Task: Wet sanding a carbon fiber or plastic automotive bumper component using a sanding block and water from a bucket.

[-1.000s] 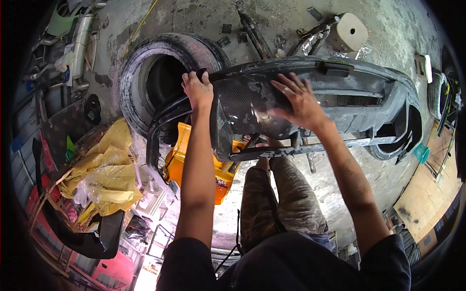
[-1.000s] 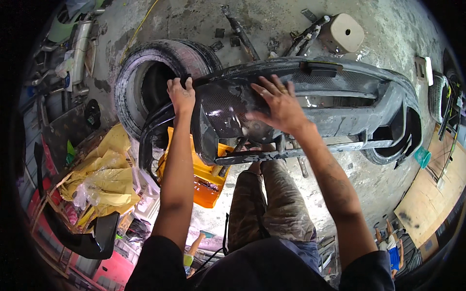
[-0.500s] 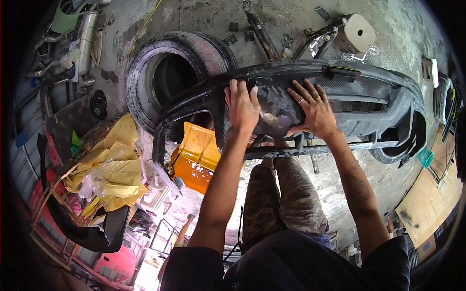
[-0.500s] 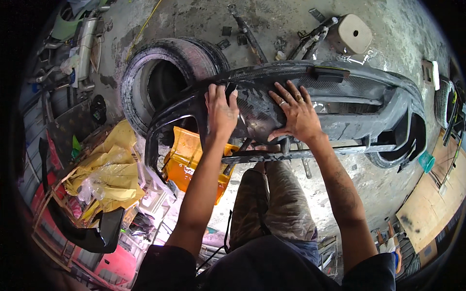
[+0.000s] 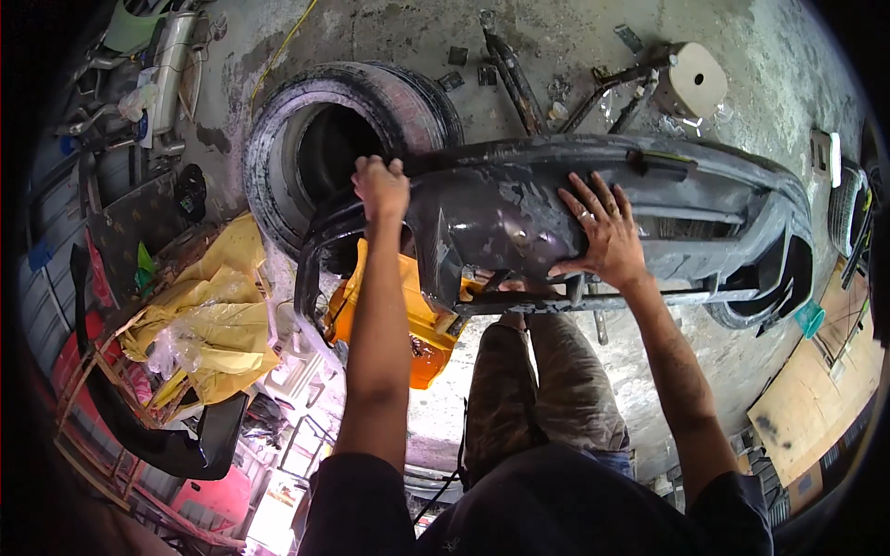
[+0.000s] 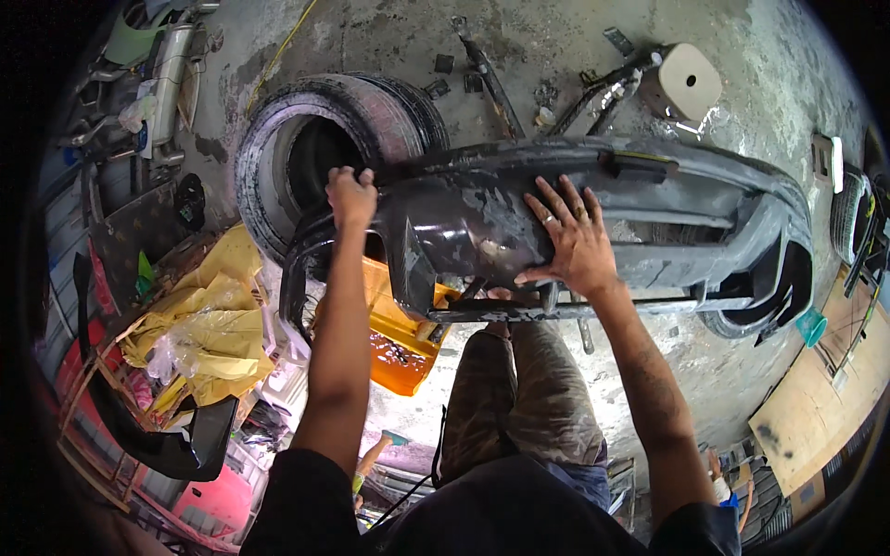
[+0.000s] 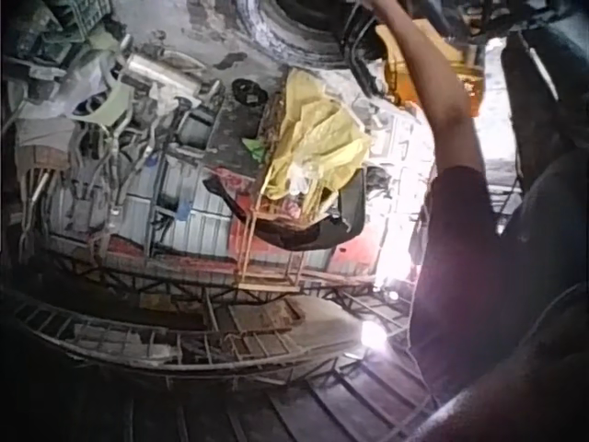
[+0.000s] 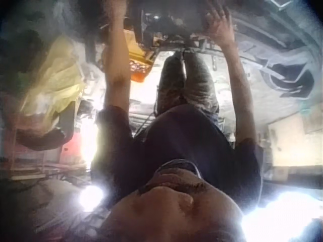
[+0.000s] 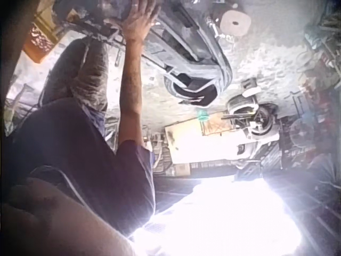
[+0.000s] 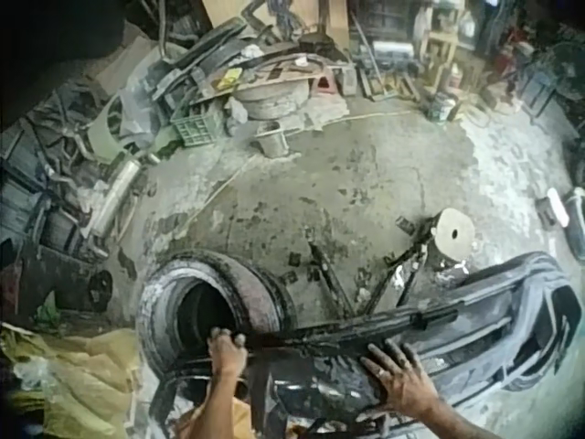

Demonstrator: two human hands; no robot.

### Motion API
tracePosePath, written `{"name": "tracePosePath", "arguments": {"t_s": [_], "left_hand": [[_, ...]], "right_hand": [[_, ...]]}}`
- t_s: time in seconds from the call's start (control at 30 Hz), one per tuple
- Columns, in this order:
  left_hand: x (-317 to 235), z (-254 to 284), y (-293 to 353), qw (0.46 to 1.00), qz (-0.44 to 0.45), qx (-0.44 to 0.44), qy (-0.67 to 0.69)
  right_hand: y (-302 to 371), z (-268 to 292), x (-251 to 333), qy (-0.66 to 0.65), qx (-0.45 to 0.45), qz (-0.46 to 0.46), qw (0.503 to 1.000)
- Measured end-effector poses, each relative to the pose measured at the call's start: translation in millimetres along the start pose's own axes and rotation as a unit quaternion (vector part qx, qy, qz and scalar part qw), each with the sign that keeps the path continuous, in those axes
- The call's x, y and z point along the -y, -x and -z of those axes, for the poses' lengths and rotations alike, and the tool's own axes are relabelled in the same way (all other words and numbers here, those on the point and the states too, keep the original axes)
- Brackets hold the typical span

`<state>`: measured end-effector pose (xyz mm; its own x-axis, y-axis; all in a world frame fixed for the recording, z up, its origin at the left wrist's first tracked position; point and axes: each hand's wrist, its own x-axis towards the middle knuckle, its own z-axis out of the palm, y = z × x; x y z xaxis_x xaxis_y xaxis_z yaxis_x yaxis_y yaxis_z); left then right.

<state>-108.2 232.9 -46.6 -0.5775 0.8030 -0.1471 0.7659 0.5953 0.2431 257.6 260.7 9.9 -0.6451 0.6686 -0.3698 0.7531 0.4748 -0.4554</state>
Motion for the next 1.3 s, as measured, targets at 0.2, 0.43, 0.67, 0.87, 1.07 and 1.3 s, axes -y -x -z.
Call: {"name": "tracePosePath", "arguments": {"t_s": [0.2, 0.43, 0.67, 0.87, 1.07, 1.3], "left_hand": [[-101, -19, 61, 0.977, -0.17, 0.084, 0.093], [-109, -20, 63, 0.987, -0.108, 0.099, 0.067], [-45, 13, 7, 0.98, 0.018, 0.195, -0.027], [-70, 17, 22, 0.975, -0.09, 0.205, 0.001], [-128, -1, 44, 0.971, -0.147, 0.187, -0.014], [-58, 19, 1, 0.963, 0.044, 0.261, -0.054]], "right_hand": [[15, 7, -26, 0.011, 0.037, -0.038, 0.999], [10, 9, -20, 0.005, 0.062, -0.058, 0.996], [0, 7, -9, -0.015, 0.047, -0.042, 0.998], [7, 10, -14, -0.022, 0.043, -0.046, 0.998], [7, 13, -18, -0.009, 0.053, -0.048, 0.997], [1, 3, -17, -0.018, 0.04, -0.041, 0.998]]}}
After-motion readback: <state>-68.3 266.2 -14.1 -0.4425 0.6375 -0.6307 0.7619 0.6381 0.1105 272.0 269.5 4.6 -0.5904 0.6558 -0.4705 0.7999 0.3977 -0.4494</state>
